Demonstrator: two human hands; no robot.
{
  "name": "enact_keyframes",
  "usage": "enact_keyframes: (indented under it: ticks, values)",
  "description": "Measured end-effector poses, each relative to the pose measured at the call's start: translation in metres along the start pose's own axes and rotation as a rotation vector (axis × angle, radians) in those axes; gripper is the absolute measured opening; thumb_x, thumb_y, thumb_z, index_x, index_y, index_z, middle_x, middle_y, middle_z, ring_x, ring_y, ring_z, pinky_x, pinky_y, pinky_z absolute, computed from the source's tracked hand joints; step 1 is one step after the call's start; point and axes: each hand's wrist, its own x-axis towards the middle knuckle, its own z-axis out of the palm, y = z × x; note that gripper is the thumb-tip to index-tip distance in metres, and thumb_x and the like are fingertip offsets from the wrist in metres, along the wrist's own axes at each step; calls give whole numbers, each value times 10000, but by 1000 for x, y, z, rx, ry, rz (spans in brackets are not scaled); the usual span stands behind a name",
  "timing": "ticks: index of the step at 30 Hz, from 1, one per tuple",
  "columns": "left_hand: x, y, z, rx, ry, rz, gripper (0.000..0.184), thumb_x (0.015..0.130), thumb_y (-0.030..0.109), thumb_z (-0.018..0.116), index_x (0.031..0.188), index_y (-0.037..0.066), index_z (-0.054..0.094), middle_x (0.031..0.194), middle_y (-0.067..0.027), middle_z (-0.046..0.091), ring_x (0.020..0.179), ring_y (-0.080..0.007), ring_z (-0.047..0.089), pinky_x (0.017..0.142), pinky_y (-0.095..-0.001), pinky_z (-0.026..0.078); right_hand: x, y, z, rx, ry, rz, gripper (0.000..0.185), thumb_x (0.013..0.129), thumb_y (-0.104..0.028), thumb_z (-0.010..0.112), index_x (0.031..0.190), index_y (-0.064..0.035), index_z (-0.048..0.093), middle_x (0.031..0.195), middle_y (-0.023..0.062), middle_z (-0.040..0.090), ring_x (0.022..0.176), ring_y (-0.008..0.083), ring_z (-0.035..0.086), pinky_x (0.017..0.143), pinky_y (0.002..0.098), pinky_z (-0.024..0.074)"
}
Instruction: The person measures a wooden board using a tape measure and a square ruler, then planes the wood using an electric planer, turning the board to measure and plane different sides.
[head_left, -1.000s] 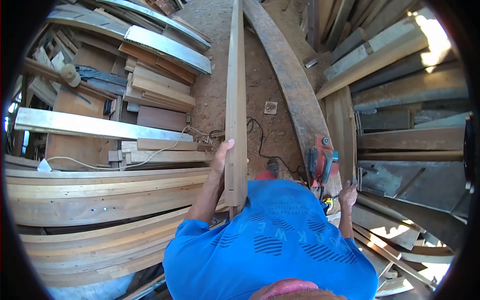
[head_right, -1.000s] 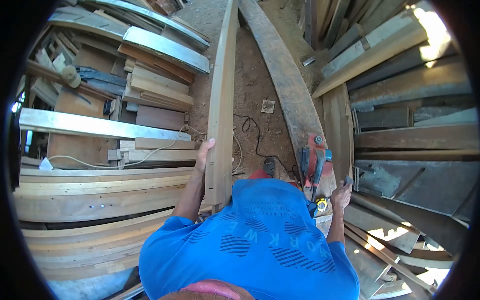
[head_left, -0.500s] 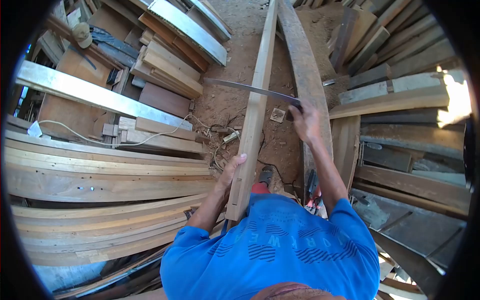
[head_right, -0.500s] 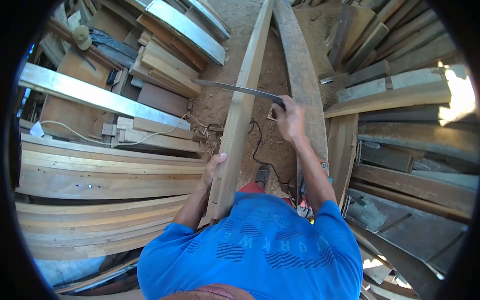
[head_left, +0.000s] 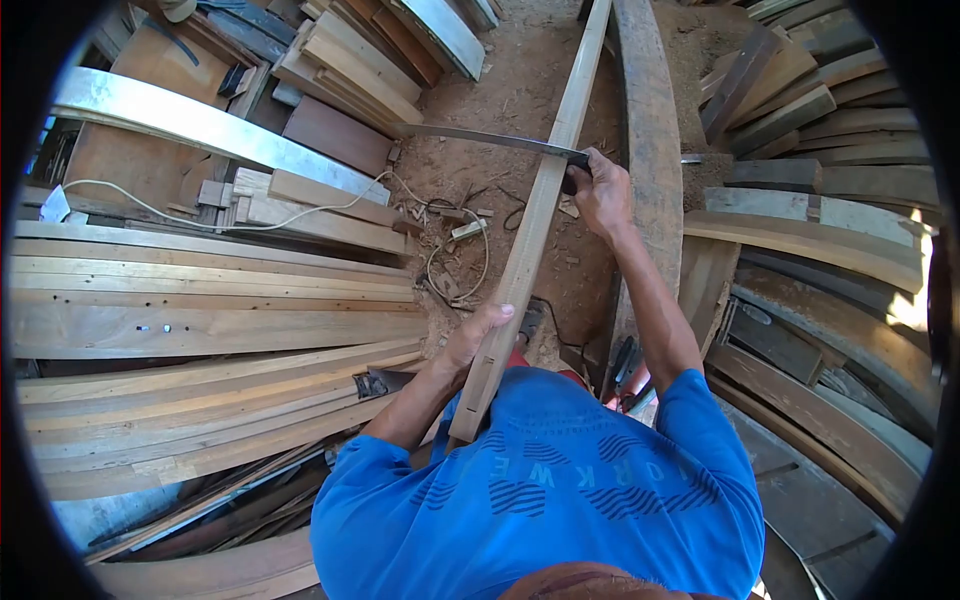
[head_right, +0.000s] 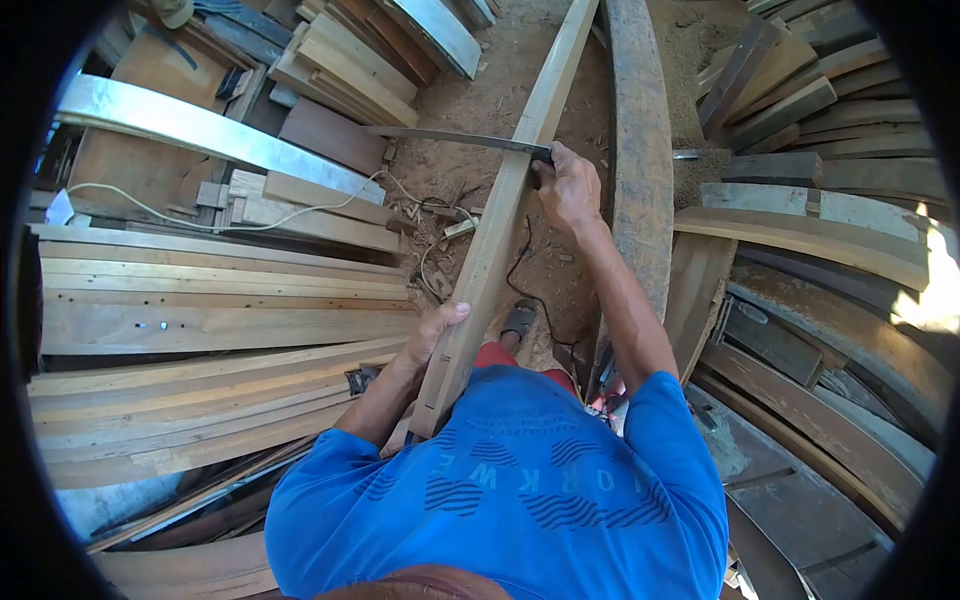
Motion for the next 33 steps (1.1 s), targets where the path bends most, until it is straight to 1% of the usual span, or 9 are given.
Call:
enact_keyframes:
  ticks: [1, 4, 7, 11, 14, 18, 21, 31, 33]
  values:
    - [-3, 4, 5, 11, 15, -7, 654, 915, 442, 601, 1426, 61, 459, 1082, -57, 556, 955, -154, 561, 847, -331, 492, 1, 0, -2, -4, -37, 31, 168, 899, -119, 671, 1065, -96, 684, 989, 205, 700, 956, 452, 645, 784, 503, 498]
    - [0, 1, 0, 15, -9, -29, 696, 912, 430, 597, 1477, 65, 420, 1111, -59, 540, 980, -154, 548, 868, -338, 487, 0, -4, -7, 4, -37, 4, 150, 903, -102, 669, 1050, -72, 685, 957, 213, 701, 916, 418, 675, 763, 466, 514]
    - [6, -5, -2, 16, -32, 20, 751, 905, 421, 593, 1528, 68, 369, 1134, -61, 528, 982, -155, 538, 874, -337, 479, 7, 5, -6, 124, -17, -23, 92, 901, -47, 675, 991, -32, 689, 841, 216, 690, 749, 341, 682, 699, 396, 518]
    - [4, 0, 6, 27, -45, 61, 841, 887, 429, 595, 1586, 74, 291, 1145, -48, 505, 967, -140, 513, 867, -327, 466, 49, 24, -8, -26, 44, 2, 140, 912, -77, 679, 1044, -48, 718, 882, 215, 706, 787, 322, 703, 725, 393, 518]
    - [4, 1, 5, 66, -39, 24, 899, 874, 435, 599, 1609, 58, 243, 1330, -96, 502, 1193, -200, 511, 1027, -354, 419, 78, 39, -4, -13, 67, 54, 136, 910, -80, 684, 1040, -55, 715, 883, 215, 705, 806, 323, 712, 726, 401, 519]
    - [6, 9, 12, 115, -52, 100, 978, 871, 425, 592, 1631, 31, 119, 1607, -167, 288, 1496, -272, 254, 1215, -382, 197, 80, 46, -2, -74, 90, 18, 134, 917, -83, 678, 1045, -68, 712, 874, 193, 718, 809, 317, 716, 724, 408, 522]
    - [10, 12, 17, 134, -76, 142, 1008, 874, 419, 586, 1630, 10, 59, 1681, -180, 152, 1562, -275, 115, 1249, -385, 91, 80, 51, -4, -46, 80, 64, 145, 921, -87, 674, 1059, -68, 715, 899, 187, 731, 832, 326, 720, 746, 410, 529]
    - [19, -5, 6, 123, -88, 160, 984, 890, 405, 576, 1624, -11, 70, 1674, -180, 170, 1559, -267, 124, 1246, -379, 92, 78, 52, -10, -22, 106, -13, 185, 928, -131, 672, 1091, -58, 717, 990, 188, 739, 865, 282, 726, 787, 404, 540]
    - [19, -4, 5, 125, -80, 158, 943, 899, 408, 573, 1621, 3, 121, 1633, -167, 247, 1519, -262, 208, 1224, -375, 151, 75, 65, -10, 65, 141, -77, 182, 930, -141, 672, 1081, -50, 719, 1002, 186, 736, 859, 243, 724, 784, 381, 546]
